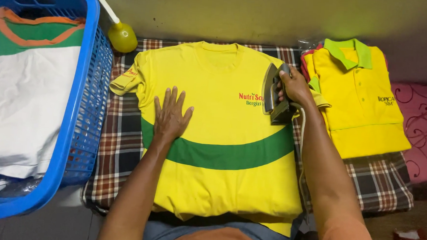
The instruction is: The person irons a yellow t-shirt with a green stripe on a plaid-covered surface. They smooth the fabric with their hands, use an iron to press the front and sleeves, and flip the shirt over to iron the back.
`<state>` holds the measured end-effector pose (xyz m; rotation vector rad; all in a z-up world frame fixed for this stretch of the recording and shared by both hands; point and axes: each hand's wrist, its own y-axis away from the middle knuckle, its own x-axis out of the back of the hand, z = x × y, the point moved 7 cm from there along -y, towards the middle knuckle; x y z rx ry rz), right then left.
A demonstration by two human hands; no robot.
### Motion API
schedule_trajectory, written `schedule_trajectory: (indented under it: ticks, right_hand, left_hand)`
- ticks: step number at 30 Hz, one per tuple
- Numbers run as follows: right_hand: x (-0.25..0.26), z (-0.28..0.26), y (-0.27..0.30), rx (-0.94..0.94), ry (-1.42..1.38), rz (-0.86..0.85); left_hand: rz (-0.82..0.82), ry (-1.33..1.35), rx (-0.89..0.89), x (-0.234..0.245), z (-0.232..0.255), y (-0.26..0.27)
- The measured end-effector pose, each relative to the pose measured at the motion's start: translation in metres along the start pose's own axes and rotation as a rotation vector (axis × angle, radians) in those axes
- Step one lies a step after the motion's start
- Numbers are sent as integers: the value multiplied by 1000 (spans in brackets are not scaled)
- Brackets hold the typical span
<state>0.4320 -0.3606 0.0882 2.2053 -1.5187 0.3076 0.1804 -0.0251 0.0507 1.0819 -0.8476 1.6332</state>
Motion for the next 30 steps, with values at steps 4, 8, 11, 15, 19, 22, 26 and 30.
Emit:
schedule_trajectory:
  ticks: [4, 8, 11, 15, 19, 22, 26, 30]
  right_hand:
    - [2, -4, -30, 33, -18, -18]
    - [0, 4, -53, 18, -27, -28]
    - [1, 5, -49, -8, -18, -21]
    - [-6, 1, -28, -6, -26, -50]
    - [-10, -5, -10, -27, -22, -85]
    - [-12, 1, -22, -19, -41, -92]
    - [-11, 4, -48, 11, -58, -97]
    - [-17, -5, -40, 22, -41, -90]
  left_hand:
    - [4, 5, 6, 5, 3, -3]
    - [13, 34, 2, 4, 1, -1]
    - [22, 27, -5, 5, 2, -1]
    - [29, 30, -11, 2, 0, -3]
    - [31, 9, -5, 0, -1, -2]
    - [21, 28, -3, 2, 1, 1]
    - [20, 53, 4, 7, 4, 0]
    - [20, 43, -15, -7, -13, -6]
